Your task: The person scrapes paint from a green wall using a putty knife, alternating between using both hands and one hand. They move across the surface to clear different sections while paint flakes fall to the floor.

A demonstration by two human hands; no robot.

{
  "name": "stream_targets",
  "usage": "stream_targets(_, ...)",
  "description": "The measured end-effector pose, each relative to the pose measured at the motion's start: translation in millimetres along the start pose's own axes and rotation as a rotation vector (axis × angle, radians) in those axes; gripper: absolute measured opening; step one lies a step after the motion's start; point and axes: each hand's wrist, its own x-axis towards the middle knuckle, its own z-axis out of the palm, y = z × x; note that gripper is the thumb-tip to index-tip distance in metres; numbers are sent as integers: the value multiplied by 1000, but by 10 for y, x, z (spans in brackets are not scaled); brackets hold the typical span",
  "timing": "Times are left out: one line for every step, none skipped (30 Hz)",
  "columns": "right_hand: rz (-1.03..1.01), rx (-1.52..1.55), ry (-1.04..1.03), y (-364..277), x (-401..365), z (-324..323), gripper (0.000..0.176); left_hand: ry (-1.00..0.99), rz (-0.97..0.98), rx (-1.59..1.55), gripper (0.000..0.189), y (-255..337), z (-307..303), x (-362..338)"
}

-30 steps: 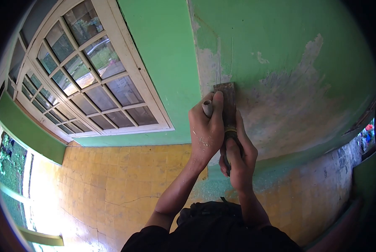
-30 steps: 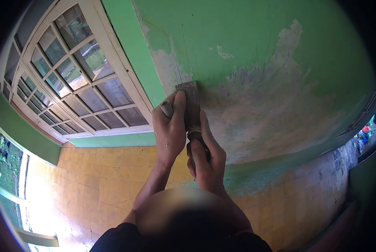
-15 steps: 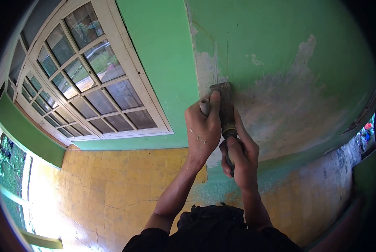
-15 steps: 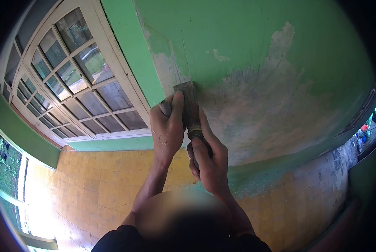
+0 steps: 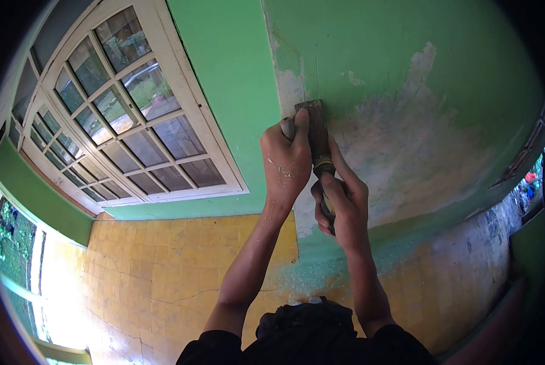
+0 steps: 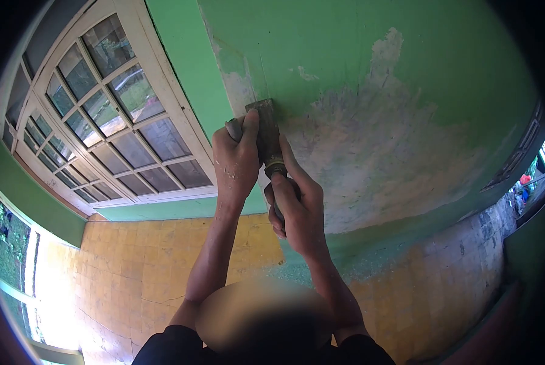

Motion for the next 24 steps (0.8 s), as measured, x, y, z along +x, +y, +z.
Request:
stream_targets(-5, 13, 0, 5, -14, 9, 57, 3, -5, 9, 46, -21, -5, -24)
stream_targets(2, 1, 3, -21, 2, 30, 57, 9, 3, 14, 46, -40, 13, -13)
stream_targets(11, -12, 8, -47, 8, 51, 57, 13, 8, 19, 46, -35, 15, -8)
stream_targets(23, -26, 15, -74, 7, 57, 56, 11, 16, 19, 46, -11, 8, 10)
stream_targets(22, -20, 5, -94, -9, 50, 57, 6, 16, 22, 47, 5, -2, 24)
stream_targets(22, -10, -4, -110, -15, 41, 58, 0, 14, 28, 47, 14, -7, 35)
stream_targets(25, 0, -16, -120, -21, 38, 58, -2, 5, 36, 47, 21, -7, 33)
stream_targets(29, -18, -12, -97, -47, 34, 58, -3, -12, 48, 47, 20, -15, 6)
stream_targets(25, -37, -6, -66, -58, 19, 58, -8, -23, 55, 48, 27, -19, -13)
stream_targets(11, -60, -2, -66, -47, 12, 58, -9, -6, 67, 48, 26, -19, 0)
stream_targets(16, -61, 1, -91, -45, 21, 58, -11, 10, 79, 48, 4, -16, 15)
stream_targets(22, -64, 3, -118, -38, 31, 58, -11, 27, 90, 48, -6, -10, 37)
stream_targets(33, -64, 6, -128, -33, 37, 58, -12, 23, 80, 48, -8, -9, 57)
stream_targets(15, -63, -2, -118, -33, 36, 58, -17, 13, 71, 48, -20, -10, 61)
stream_targets(3, -61, -8, -98, -52, 32, 58, -23, -2, 64, 48, -43, -14, 27)
stream_targets(-16, -60, -16, -90, -56, 30, 58, -3, 6, 63, 49, -70, -6, -12)
stream_targets(-2, -56, -16, -87, -56, 22, 58, 19, 25, 58, 49, -85, 10, -33)
stream_targets(9, -51, -15, -77, -63, 13, 58, 40, 47, 54, 49, -72, 17, -23)
stream_targets(19, -47, -14, -83, -49, 9, 58, 26, 37, 51, 49, -40, 10, 19)
stream_targets(2, -49, -14, -104, -21, 18, 58, 11, 22, 47, 49, 17, -5, 54)
stream_targets(-6, -50, -10, -114, -16, 36, 57, -7, -2, 47, 49, 34, -6, 58)
stream_targets(-11, -49, -7, -111, -18, 40, 57, -3, 13, 49, 49, 19, 8, 51)
stream_targets(-15, -51, -5, -77, -30, 20, 57, 4, 27, 52, 49, 1, 17, 36)
stream_targets(-17, -50, -2, -23, -55, 2, 57, 11, 41, 58, 49, -17, 11, 18)
